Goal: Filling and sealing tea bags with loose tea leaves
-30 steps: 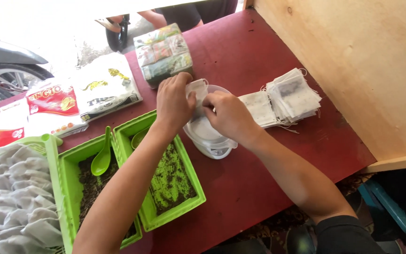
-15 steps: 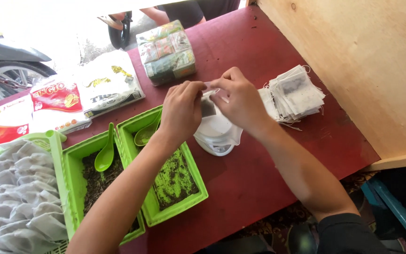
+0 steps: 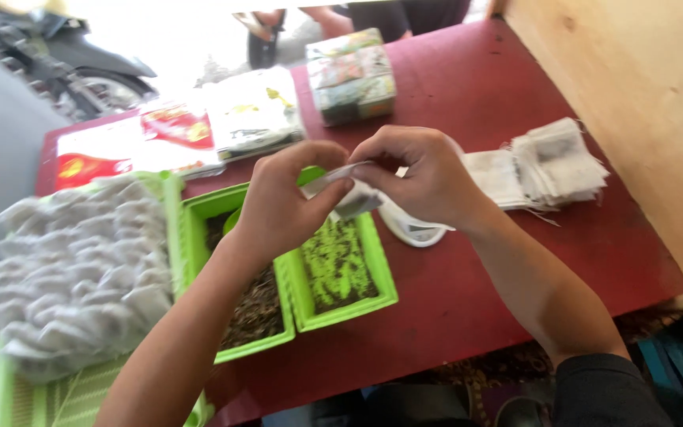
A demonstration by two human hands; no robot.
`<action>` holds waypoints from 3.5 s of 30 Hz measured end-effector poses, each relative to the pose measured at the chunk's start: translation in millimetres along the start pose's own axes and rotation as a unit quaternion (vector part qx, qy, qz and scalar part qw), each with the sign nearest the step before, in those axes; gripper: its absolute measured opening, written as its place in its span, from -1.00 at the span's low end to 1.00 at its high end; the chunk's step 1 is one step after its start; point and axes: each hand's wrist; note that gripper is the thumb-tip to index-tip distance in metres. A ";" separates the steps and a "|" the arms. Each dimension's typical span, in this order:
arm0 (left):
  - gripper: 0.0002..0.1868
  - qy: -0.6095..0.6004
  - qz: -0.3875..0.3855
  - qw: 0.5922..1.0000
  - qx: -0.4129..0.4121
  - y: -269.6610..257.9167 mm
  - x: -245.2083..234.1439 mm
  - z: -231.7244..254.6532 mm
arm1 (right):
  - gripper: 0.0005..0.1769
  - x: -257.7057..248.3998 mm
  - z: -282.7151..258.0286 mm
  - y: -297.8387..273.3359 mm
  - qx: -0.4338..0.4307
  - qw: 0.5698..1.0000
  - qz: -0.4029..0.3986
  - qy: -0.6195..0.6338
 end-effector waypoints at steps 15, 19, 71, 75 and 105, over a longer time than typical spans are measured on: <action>-0.87 0.016 0.128 0.987 -0.092 -97.3 -83.5 -14.7 | -0.94 116.1 -39.6 31.6 -0.056 0.993 -0.105 -0.025; -0.90 -0.022 0.139 0.984 -0.110 -109.1 -86.7 -33.0 | -0.97 131.2 -34.8 35.8 -0.022 0.987 -0.156 -0.002; -0.94 -0.050 0.163 0.985 -0.036 -115.5 -81.6 -49.4 | -0.89 149.0 10.5 32.0 0.069 0.948 -0.194 0.243; -0.92 -0.055 0.162 0.984 -0.044 -116.3 -80.1 -52.7 | -0.92 160.7 13.7 29.6 0.039 0.892 -0.195 0.405; -0.95 0.074 0.150 0.984 0.063 -120.2 -73.1 -57.6 | -0.89 117.6 -7.9 42.8 0.015 0.918 -0.299 0.258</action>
Point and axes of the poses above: each hand's wrist, its own y-axis towards the middle knuckle, its own x-axis out of the palm, z = x × y, and after that the axes turned 12 degrees about -y, right-handed
